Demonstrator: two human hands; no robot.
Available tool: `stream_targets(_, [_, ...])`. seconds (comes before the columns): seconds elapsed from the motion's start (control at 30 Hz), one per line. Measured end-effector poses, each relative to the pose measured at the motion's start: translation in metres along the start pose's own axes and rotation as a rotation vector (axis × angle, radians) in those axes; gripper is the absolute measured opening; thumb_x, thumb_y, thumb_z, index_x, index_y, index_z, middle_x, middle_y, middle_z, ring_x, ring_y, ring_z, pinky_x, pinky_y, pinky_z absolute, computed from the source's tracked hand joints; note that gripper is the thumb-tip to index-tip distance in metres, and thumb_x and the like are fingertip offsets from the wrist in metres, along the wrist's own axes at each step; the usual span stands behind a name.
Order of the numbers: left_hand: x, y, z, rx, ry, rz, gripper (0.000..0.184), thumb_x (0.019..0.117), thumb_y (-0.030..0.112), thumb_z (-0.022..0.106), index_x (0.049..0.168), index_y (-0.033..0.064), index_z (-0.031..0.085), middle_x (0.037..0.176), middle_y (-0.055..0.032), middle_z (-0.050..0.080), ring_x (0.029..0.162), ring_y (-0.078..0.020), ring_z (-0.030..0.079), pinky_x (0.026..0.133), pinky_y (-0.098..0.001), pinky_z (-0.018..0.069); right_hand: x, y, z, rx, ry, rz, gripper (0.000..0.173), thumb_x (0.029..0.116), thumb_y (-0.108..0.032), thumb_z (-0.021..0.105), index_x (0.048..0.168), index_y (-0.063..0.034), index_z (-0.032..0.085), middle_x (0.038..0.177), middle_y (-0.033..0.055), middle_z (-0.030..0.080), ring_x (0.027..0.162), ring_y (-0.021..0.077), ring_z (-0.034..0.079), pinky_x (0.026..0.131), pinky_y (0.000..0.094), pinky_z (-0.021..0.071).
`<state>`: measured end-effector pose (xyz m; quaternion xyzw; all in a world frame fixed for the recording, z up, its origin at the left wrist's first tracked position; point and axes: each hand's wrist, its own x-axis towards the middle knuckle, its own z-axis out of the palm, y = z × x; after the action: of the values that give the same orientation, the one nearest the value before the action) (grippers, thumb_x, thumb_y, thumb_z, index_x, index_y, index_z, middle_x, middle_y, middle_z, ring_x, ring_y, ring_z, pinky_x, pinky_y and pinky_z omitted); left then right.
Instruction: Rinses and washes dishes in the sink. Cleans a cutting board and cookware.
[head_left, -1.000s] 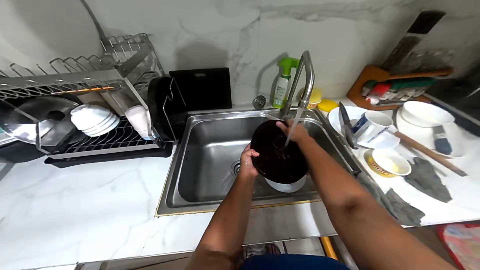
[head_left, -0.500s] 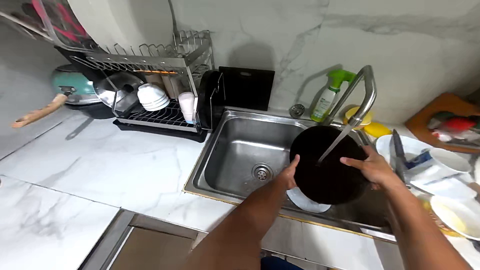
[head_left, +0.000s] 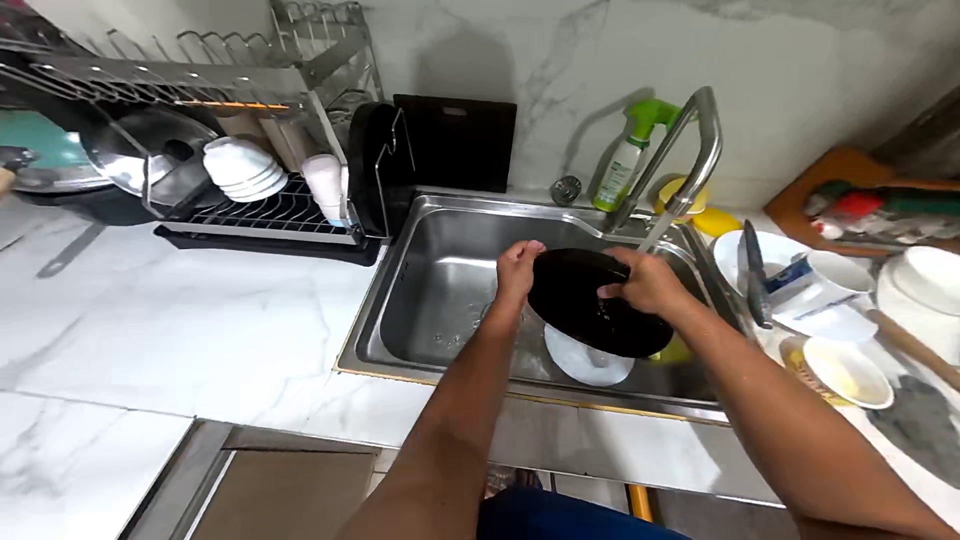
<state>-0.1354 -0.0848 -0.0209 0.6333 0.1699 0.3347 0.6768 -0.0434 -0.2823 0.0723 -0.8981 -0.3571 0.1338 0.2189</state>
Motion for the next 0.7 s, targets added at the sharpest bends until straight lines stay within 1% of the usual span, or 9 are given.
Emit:
stream_targets(0.1, [0.001, 0.028, -0.050, 0.249, -0.107, 0.063, 0.031, 0.1096, 0.016, 0.049, 0.116, -0.0069, 0.069, 0.116, -0.0199, 0.072, 0.108, -0.0239, 0.069, 0.103, -0.0424, 0.0525, 0.014, -0.029, 0.012, -0.080, -0.013, -0.006, 0.061, 0.0874, -0.022, 0.084, 0.144, -0.0185, 0.059, 0.119, 0.0248, 0.070, 0.115, 0.0462, 0.065, 0.098, 0.0700, 0.0467])
stream_targets(0.2, [-0.011, 0.040, -0.110, 0.648, -0.201, 0.002, 0.039, 0.1110, 0.016, 0.040, 0.142, 0.0017, 0.058, 0.145, -0.0214, 0.056, 0.136, -0.0326, 0.052, 0.117, -0.0489, 0.0394, 0.033, -0.064, 0.018, -0.122, -0.011, -0.055, 0.060, 0.0888, -0.023, 0.082, 0.144, -0.0173, 0.059, 0.120, 0.0255, 0.069, 0.115, 0.0480, 0.064, 0.098, 0.0712, 0.0458])
stream_targets(0.23, [-0.017, 0.041, -0.129, 0.755, -0.165, 0.024, 0.039, 0.1090, 0.014, 0.042, 0.143, 0.0029, 0.058, 0.146, -0.0226, 0.054, 0.138, -0.0353, 0.050, 0.117, -0.0509, 0.0382, 0.041, -0.076, 0.018, -0.115, 0.007, -0.083, 0.058, 0.0887, -0.022, 0.082, 0.142, -0.0173, 0.060, 0.119, 0.0251, 0.070, 0.115, 0.0476, 0.064, 0.097, 0.0712, 0.0461])
stream_targets(0.3, [-0.031, 0.045, -0.162, 0.926, 0.065, 0.104, 0.031, 0.1023, 0.013, 0.053, 0.127, 0.0036, 0.070, 0.130, -0.0215, 0.063, 0.125, -0.0363, 0.058, 0.108, -0.0516, 0.0467, 0.058, -0.102, 0.011, -0.063, 0.060, -0.143, 0.054, 0.0879, -0.018, 0.083, 0.138, -0.0157, 0.063, 0.118, 0.0251, 0.070, 0.113, 0.0479, 0.065, 0.096, 0.0719, 0.0471])
stream_targets(0.4, [-0.039, 0.062, -0.207, 1.036, 0.400, 0.083, 0.032, 0.0949, 0.020, 0.067, 0.118, -0.0020, 0.067, 0.123, -0.0253, 0.063, 0.119, -0.0424, 0.059, 0.101, -0.0564, 0.0492, 0.087, -0.141, -0.002, 0.030, 0.162, -0.189, 0.056, 0.0875, -0.015, 0.083, 0.140, -0.0125, 0.062, 0.120, 0.0280, 0.069, 0.113, 0.0501, 0.065, 0.095, 0.0729, 0.0475])
stream_targets(0.47, [-0.030, 0.069, -0.229, 1.040, 0.563, 0.071, 0.056, 0.0890, 0.031, 0.077, 0.130, -0.0025, 0.059, 0.132, -0.0277, 0.057, 0.122, -0.0463, 0.056, 0.100, -0.0608, 0.0477, 0.114, -0.163, -0.010, 0.077, 0.238, -0.216, 0.058, 0.0872, -0.014, 0.083, 0.141, -0.0110, 0.061, 0.122, 0.0290, 0.068, 0.115, 0.0502, 0.064, 0.096, 0.0729, 0.0469])
stream_targets(0.57, [-0.010, 0.075, -0.253, 0.970, 0.591, 0.028, 0.093, 0.0834, 0.039, 0.083, 0.155, 0.0016, 0.037, 0.154, -0.0297, 0.039, 0.135, -0.0479, 0.047, 0.105, -0.0615, 0.0455, 0.153, -0.192, -0.014, 0.105, 0.321, -0.214, 0.065, 0.0870, -0.016, 0.083, 0.146, -0.0086, 0.056, 0.130, 0.0312, 0.063, 0.122, 0.0525, 0.059, 0.101, 0.0737, 0.0435])
stream_targets(0.63, [0.001, 0.074, -0.267, 0.979, 0.545, -0.035, 0.088, 0.0850, 0.032, 0.081, 0.157, 0.0048, 0.036, 0.157, -0.0306, 0.033, 0.133, -0.0464, 0.050, 0.104, -0.0566, 0.0498, 0.174, -0.208, -0.014, 0.114, 0.350, -0.197, 0.066, 0.0869, -0.017, 0.083, 0.146, -0.0100, 0.055, 0.133, 0.0306, 0.062, 0.126, 0.0517, 0.057, 0.104, 0.0728, 0.0419])
stream_targets(0.7, [0.007, 0.072, -0.276, 0.991, 0.540, -0.049, 0.075, 0.0894, 0.024, 0.075, 0.155, 0.0074, 0.043, 0.156, -0.0311, 0.032, 0.125, -0.0449, 0.056, 0.100, -0.0520, 0.0536, 0.195, -0.215, -0.011, 0.142, 0.357, -0.202, 0.064, 0.0857, -0.016, 0.084, 0.144, -0.0104, 0.057, 0.134, 0.0293, 0.062, 0.128, 0.0503, 0.056, 0.105, 0.0712, 0.0423])
